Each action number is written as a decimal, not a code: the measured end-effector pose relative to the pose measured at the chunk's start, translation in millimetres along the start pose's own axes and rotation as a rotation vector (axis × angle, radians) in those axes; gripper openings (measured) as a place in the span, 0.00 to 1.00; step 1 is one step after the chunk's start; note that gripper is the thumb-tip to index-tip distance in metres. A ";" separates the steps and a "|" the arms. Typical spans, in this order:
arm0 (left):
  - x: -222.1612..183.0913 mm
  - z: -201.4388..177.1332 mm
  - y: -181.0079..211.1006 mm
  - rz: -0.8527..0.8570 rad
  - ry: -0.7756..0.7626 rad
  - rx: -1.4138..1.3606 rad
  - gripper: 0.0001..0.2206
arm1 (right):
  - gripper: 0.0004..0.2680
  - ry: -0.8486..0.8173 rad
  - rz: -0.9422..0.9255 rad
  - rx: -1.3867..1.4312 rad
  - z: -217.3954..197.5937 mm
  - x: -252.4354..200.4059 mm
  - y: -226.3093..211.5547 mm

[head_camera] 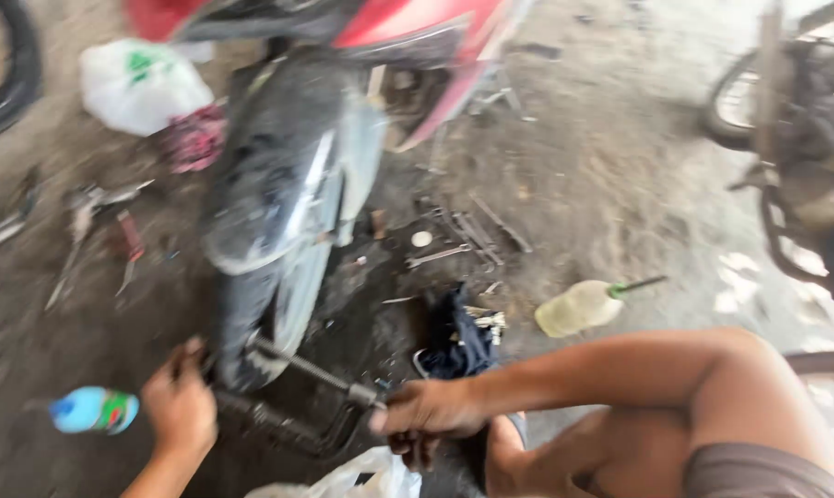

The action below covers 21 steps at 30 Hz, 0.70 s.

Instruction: Repairing a motorcycle by using a C-clamp on the front brake assembly and selecting tools from a bin.

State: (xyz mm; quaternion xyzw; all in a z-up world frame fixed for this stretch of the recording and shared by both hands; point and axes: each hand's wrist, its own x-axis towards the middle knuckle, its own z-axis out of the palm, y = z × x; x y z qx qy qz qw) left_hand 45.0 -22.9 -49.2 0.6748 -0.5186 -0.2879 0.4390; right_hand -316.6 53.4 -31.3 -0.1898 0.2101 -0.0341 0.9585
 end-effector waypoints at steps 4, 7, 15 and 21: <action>7.2 -11.6 -20.7 -0.019 0.072 -0.114 0.12 | 0.17 0.647 -0.180 -0.570 75.5 2.8 -7.0; 16.4 -18.2 -8.1 -0.107 0.116 -0.319 0.08 | 0.14 0.728 -0.494 -0.889 77.8 7.1 -8.1; 1.6 -29.5 -17.9 0.593 0.150 0.278 0.04 | 0.11 0.770 -0.913 -1.325 83.1 19.0 -27.5; 48.9 14.3 -83.3 0.241 0.131 -0.245 0.09 | 0.15 0.615 -0.892 -1.720 31.1 37.0 -36.7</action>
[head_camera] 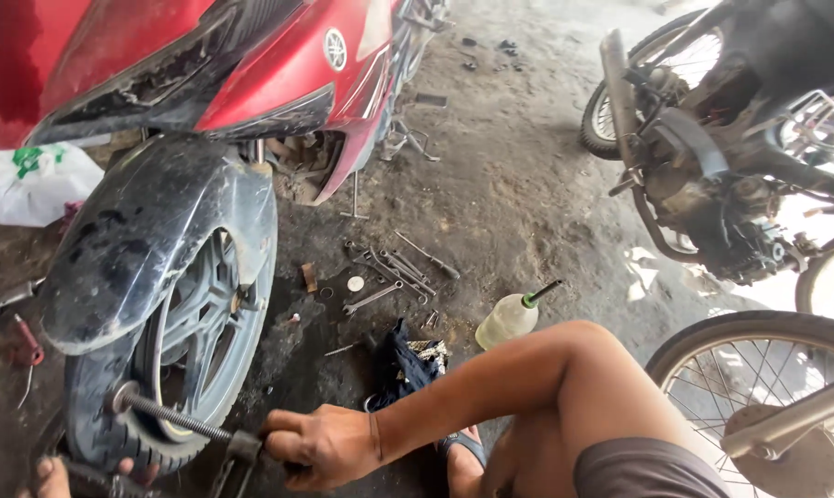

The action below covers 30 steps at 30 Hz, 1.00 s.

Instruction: Repairing a motorcycle by using a C-clamp on the front brake assembly and selecting tools from a bin.

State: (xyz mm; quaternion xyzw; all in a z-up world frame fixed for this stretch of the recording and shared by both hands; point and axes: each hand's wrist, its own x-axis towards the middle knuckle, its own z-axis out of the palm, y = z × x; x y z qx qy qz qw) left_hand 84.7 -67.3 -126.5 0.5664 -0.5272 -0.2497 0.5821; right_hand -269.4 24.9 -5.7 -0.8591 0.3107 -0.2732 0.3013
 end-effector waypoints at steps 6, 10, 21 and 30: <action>-1.2 -7.1 -9.0 -0.200 0.012 -0.202 0.06 | 0.09 -0.222 -0.548 -0.546 -49.6 31.5 -15.1; -13.3 -27.3 -9.5 -0.358 0.043 -0.334 0.04 | 0.12 -0.373 -0.510 -0.197 -50.4 44.0 11.8; -37.0 -3.8 154.6 -0.614 0.236 -0.433 0.09 | 0.13 -0.364 0.607 1.045 -22.0 8.9 -21.1; -42.9 10.3 173.4 -0.636 0.209 -0.539 0.10 | 0.04 -0.278 -0.409 -0.760 -40.5 21.4 -49.3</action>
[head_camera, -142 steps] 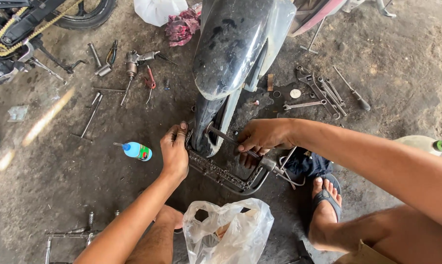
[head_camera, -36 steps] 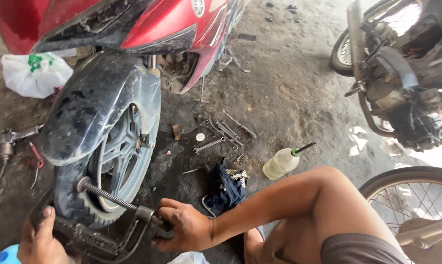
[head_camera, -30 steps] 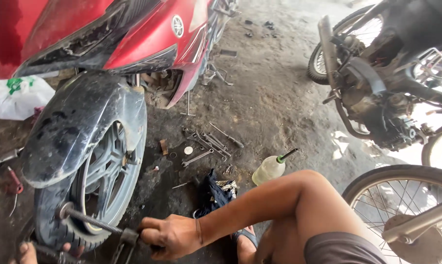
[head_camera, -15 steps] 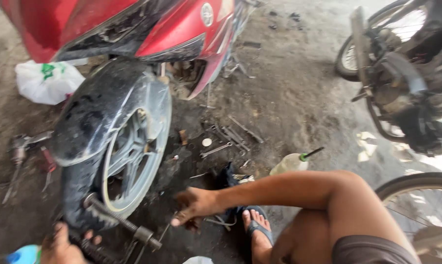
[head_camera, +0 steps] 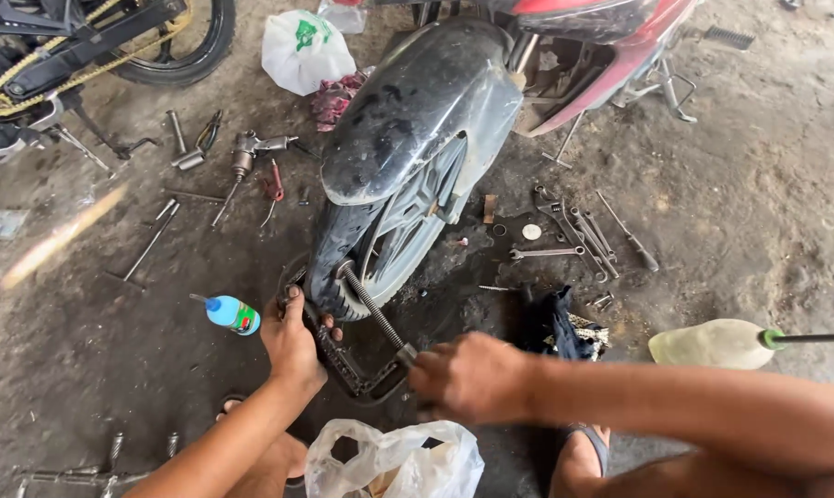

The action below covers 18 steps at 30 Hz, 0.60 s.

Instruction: Repairing a motorcycle by using a C-clamp on the front brake assembly and selecting tools from a bin.

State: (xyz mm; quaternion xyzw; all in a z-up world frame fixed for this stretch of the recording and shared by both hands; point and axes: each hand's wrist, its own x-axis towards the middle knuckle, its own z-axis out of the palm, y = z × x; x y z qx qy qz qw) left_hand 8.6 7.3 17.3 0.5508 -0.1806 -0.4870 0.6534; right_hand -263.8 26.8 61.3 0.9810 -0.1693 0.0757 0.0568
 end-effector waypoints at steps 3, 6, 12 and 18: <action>3.0 -3.6 0.2 -0.016 0.039 -0.029 0.10 | 0.25 -0.369 0.284 0.795 17.0 -9.6 23.8; 7.2 0.0 0.8 0.005 0.023 -0.083 0.10 | 0.25 -0.603 0.790 2.373 50.8 -19.3 1.8; 2.3 2.4 0.0 0.006 0.031 -0.053 0.10 | 0.21 -0.217 1.207 2.404 6.0 9.7 -48.8; 3.4 -1.7 -1.5 0.011 0.017 -0.053 0.10 | 0.07 0.271 0.372 0.614 83.3 -15.3 -26.0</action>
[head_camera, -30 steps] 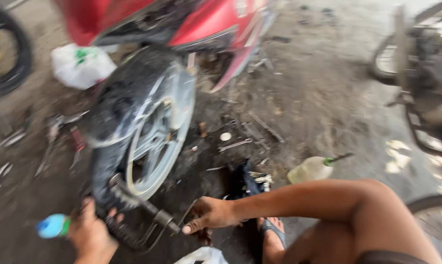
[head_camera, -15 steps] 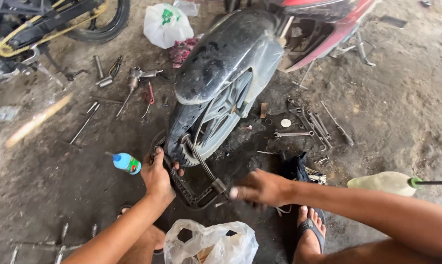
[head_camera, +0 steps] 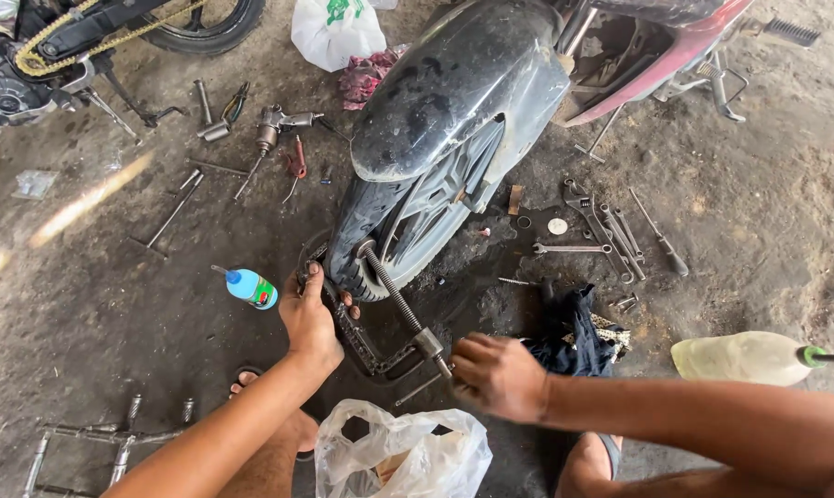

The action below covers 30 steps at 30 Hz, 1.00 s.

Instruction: Repairing a motorcycle by using a C-clamp on the front brake assembly and selecting tools from a bin.

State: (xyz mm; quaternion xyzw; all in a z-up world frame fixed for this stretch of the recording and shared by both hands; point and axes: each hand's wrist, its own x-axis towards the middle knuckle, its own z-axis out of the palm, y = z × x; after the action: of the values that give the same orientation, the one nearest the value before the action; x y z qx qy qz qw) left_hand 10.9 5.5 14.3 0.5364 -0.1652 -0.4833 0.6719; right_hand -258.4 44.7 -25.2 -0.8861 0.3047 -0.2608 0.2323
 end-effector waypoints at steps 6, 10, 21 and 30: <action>-2.3 4.5 0.3 0.002 0.023 -0.028 0.12 | 0.07 -0.449 0.730 1.368 -7.7 13.2 -7.6; -2.1 2.7 -1.2 -0.006 0.012 -0.024 0.12 | 0.15 -0.445 0.833 1.514 -8.7 24.2 -38.3; 0.3 -1.1 -8.4 0.017 0.035 -0.004 0.14 | 0.18 -0.842 -0.104 -0.605 -35.8 33.9 7.4; 6.1 -9.2 -11.6 0.011 0.007 0.018 0.12 | 0.04 -0.586 0.115 0.259 -97.0 75.2 -53.8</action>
State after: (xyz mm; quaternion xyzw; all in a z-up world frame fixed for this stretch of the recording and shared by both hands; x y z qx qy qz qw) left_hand 15.1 6.1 -1.1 0.5431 -0.1703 -0.4762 0.6702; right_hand -243.5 8.5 102.9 -0.8679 0.2386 -0.0178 0.4354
